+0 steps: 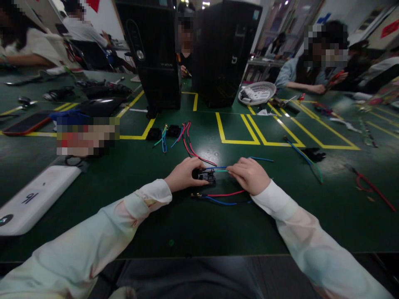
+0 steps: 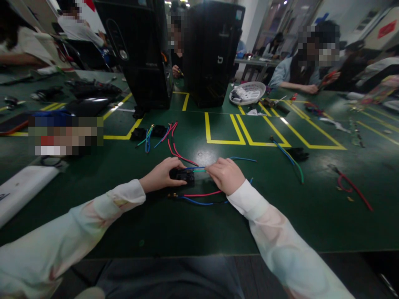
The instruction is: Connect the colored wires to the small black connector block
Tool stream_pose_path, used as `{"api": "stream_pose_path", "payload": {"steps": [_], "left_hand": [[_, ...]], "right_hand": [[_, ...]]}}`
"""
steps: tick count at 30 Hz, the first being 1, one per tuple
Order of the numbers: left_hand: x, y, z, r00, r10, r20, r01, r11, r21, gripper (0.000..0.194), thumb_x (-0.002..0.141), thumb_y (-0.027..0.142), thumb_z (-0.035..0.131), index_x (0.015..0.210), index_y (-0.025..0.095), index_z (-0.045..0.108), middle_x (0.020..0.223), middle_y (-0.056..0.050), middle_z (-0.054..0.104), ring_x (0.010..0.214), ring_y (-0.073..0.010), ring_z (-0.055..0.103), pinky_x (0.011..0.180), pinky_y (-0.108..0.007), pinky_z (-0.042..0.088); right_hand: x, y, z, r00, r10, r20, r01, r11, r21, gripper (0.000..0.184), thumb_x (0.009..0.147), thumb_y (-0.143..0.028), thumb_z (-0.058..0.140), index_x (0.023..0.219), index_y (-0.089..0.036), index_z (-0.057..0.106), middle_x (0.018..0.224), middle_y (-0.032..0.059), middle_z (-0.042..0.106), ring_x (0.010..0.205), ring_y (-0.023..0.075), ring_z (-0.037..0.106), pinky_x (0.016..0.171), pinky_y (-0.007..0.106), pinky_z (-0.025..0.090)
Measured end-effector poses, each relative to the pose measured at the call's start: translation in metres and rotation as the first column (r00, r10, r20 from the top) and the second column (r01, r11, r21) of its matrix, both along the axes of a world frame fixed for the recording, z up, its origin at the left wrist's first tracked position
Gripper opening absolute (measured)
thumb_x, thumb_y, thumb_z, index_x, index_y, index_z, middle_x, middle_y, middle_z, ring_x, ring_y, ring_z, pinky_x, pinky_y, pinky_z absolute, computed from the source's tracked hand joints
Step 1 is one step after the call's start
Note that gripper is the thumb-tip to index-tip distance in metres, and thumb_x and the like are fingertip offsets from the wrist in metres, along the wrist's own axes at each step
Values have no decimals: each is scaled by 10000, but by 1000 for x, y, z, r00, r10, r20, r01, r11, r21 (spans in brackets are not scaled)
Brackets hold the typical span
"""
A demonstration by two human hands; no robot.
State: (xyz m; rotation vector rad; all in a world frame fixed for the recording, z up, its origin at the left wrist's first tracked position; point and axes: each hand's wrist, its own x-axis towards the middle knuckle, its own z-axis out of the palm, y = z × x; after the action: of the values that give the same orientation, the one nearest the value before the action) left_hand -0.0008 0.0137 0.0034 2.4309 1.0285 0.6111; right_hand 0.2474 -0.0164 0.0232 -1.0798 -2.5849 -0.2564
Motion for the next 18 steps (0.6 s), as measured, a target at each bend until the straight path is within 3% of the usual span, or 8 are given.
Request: {"api": "stream_pose_path", "payload": {"steps": [3,8,14,18], "left_hand": [[0,0,-1,1000,-6,0,6,1000,4,358,665,438,691,896,186,583,919,-33,584,881,-213,502,755,-317,403],[0,0,-1,1000,-4,-5,4,1000,6,356,672,440,684,901,186,583,929,-35,581,884,-217,500,751,-321,403],[0,0,-1,1000,-1,1,1,1000,3,360,665,441,689,900,188,585,920,-31,582,877,-214,502,747,-319,402],[0,0,-1,1000,-7,1,7,1000,3,361,670,451,683,899,189,586,929,-30,585,882,-212,501,755,-319,400]], "right_hand": [[1,1,0,999,44,-12,-44,999,-15,222,891,-197,437,931,-164,653,753,37,680,697,159,483,610,287,275],[0,1,0,999,-52,-2,52,997,60,215,893,-213,449,925,-180,658,766,34,685,711,165,482,615,295,263],[3,0,-2,996,76,-39,-77,997,-30,236,887,-201,435,940,-154,660,734,52,672,683,159,490,601,278,278],[1,-1,-1,1000,-19,3,19,999,28,214,888,-215,454,934,-175,659,745,36,676,706,165,479,619,291,269]]}}
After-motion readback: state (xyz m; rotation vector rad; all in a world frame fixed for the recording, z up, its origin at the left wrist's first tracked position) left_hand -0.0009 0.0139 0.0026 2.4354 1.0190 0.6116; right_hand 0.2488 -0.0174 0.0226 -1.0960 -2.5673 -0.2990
